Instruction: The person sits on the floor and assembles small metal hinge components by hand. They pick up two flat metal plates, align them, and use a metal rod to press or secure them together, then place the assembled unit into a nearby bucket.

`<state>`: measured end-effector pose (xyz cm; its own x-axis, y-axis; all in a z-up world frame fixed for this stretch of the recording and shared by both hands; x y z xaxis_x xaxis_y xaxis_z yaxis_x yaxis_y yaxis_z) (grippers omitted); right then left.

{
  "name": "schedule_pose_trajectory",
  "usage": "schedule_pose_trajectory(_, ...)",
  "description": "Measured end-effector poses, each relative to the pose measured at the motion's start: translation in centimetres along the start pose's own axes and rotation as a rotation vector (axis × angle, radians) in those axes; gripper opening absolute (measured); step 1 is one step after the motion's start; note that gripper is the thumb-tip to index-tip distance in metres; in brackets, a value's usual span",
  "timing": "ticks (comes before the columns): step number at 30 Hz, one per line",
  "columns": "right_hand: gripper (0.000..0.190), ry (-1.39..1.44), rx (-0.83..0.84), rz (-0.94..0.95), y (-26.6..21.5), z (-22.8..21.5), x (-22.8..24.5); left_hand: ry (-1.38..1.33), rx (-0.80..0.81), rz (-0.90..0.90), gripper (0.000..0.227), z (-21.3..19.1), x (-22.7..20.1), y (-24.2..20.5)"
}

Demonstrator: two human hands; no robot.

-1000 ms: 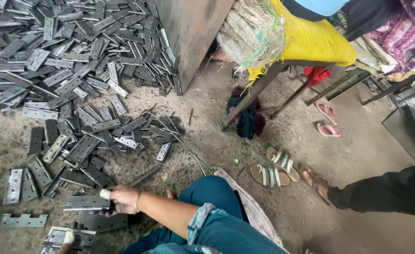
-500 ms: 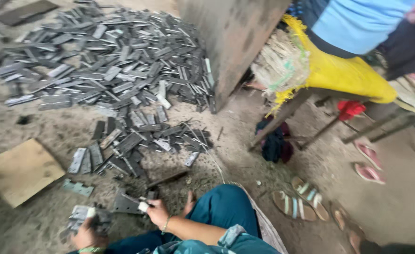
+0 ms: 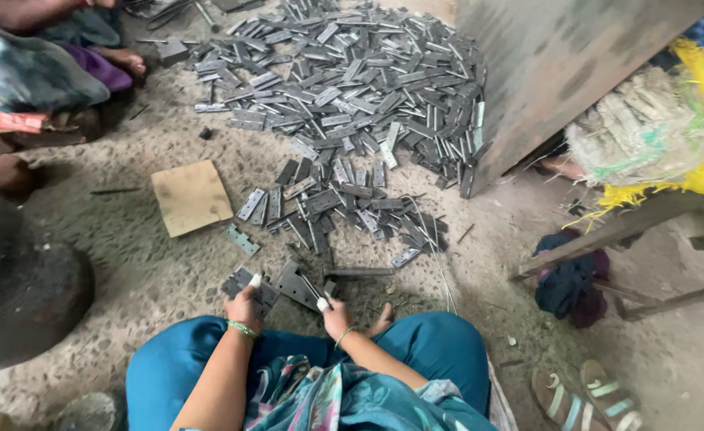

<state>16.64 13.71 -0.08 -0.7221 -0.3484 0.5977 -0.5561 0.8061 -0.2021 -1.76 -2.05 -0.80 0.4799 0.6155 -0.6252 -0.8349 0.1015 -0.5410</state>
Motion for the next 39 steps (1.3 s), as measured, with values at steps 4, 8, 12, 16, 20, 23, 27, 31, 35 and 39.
schedule_pose_trajectory(4, 0.028, 0.376, -0.067, -0.215, 0.4, -0.7, 1.1, -0.021, 0.002, -0.106, 0.042, 0.4, -0.4, -0.1)
schedule_pose_trajectory(8, 0.026, 0.032, -0.25, -0.492, -0.3, -1.2, 0.8, -0.026, 0.078, -0.11, 0.038, 0.0, -0.1, -0.8)
schedule_pose_trajectory(12, 0.024, -0.001, 0.109, 0.005, 0.6, -0.9, 0.6, 0.018, 0.145, -0.118, 0.036, 0.5, 0.0, -0.8)
schedule_pose_trajectory(16, 0.028, 0.102, -0.012, -0.323, 0.0, -1.8, 1.9, 0.068, 0.277, -0.193, 0.037, 0.5, 0.5, -1.7)
schedule_pose_trajectory(20, 0.037, 0.05, -0.199, -0.756, -3.0, -2.9, 3.5, 0.219, 0.438, -0.132, 0.045, 1.2, 0.7, -3.4)
schedule_pose_trajectory(23, 0.041, 0.03, -0.139, -0.793, -3.8, -4.0, 4.6, 0.244, 0.506, -0.133, 0.041, 2.0, 0.6, -4.4)
schedule_pose_trajectory(27, 0.031, 0.03, -0.098, -0.737, -4.0, -4.6, 5.4, 0.2, 0.502, -0.131, 0.041, 2.0, 0.2, -4.7)
schedule_pose_trajectory(31, 0.033, 0.047, -0.15, -0.777, -3.9, -4.4, 5.0, 0.189, 0.484, -0.163, 0.039, 1.8, 0.5, -4.6)
schedule_pose_trajectory(35, 0.029, 0.129, -0.148, -0.622, -2.5, -2.7, 3.5, 0.243, 0.434, -0.117, 0.046, 1.4, 1.1, -3.8)
schedule_pose_trajectory(39, 0.017, 0.222, -0.137, -0.444, -0.2, -1.0, 2.0, 0.299, 0.419, -0.1, 0.046, 1.0, 2.0, -2.9)
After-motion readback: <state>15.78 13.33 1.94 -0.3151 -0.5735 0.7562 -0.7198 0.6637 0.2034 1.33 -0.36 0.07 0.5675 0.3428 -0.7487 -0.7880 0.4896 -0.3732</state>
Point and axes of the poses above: each hand's wrist, its own y-axis towards the middle knuckle, its own z-axis out of the palm, x = y × z, the point moved 2 cm from there along y, towards the middle knuckle, and after that the axes turned 14 degrees about -y, right-handed, at the moved point
